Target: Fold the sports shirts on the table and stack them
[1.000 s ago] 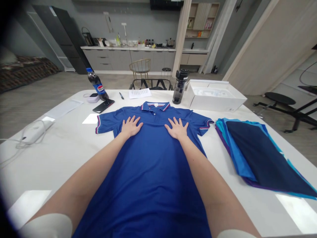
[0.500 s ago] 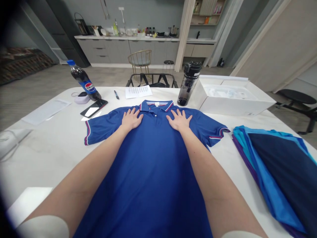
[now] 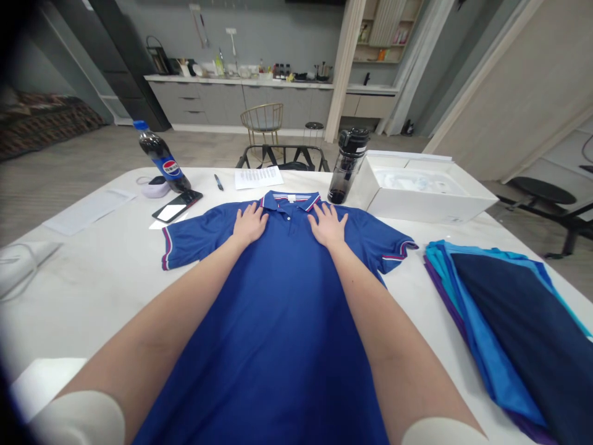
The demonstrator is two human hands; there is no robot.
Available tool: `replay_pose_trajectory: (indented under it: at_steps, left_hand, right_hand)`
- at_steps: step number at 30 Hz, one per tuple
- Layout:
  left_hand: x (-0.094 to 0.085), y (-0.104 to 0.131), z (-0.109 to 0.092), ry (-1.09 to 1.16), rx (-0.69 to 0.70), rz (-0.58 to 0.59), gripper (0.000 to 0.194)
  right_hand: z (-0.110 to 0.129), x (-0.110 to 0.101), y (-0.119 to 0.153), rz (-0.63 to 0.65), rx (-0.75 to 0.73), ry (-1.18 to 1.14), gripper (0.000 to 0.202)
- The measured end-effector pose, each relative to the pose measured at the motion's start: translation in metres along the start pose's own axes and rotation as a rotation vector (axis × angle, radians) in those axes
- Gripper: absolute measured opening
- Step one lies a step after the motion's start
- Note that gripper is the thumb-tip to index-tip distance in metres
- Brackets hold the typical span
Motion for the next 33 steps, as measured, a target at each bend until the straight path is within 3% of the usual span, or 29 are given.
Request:
replay_pose_trajectory:
  at_steps: [2,4,8,11,15,18,23,25,27,30,33]
  left_hand:
    - [0.001,0.017,-0.005,0.002,0.060,0.025,0.071]
    - [0.000,0.033,0.005,-0.001,0.046,0.077,0.073]
    - [-0.014,0.055,0.059,-0.028,-0.118,0.120,0.075]
    - [-0.027,0.066,0.090,-0.023,-0.230,0.092,0.078]
    - [-0.034,0.078,0.107,0.030,-0.334,0.041,0.081]
    - [-0.032,0.087,0.128,0.001,-0.401,0.060,0.081]
    - [-0.036,0.092,0.162,-0.041,-0.435,0.065,0.088]
    - [-0.040,0.091,0.161,-0.046,-0.446,0.060,0.089]
    - [-0.044,0.088,0.145,-0.080,-0.392,0.027,0.086]
    - [-0.042,0.079,0.097,-0.125,-0.141,0.006,0.078]
    - [-0.028,0.066,0.040,-0.075,0.049,0.082,0.073]
  right_hand:
    - [-0.008,0.002,0.014,0.050,0.012,-0.029,0.071]
    - [-0.034,0.002,0.028,0.091,0.094,-0.056,0.071]
    - [-0.108,-0.008,0.057,0.059,0.257,-0.070,0.072]
    - [-0.141,-0.018,0.074,0.042,0.321,-0.102,0.075]
    - [-0.141,-0.021,0.086,-0.012,0.448,-0.157,0.082]
    - [-0.139,-0.016,0.088,0.029,0.489,-0.176,0.086]
    - [-0.164,-0.019,0.087,0.062,0.438,-0.200,0.079]
    - [-0.168,-0.025,0.086,0.057,0.409,-0.234,0.075]
    - [-0.158,-0.032,0.084,0.008,0.377,-0.201,0.074]
    - [-0.110,-0.039,0.078,-0.096,0.206,-0.059,0.072]
    - [-0.047,-0.028,0.067,-0.017,-0.002,-0.037,0.070]
Point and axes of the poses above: each hand's wrist, its own y-axis away from the middle knuckle, its own x-axis out of the palm, z = x × y, the point moved 3 cm from there along -y, towards the middle knuckle
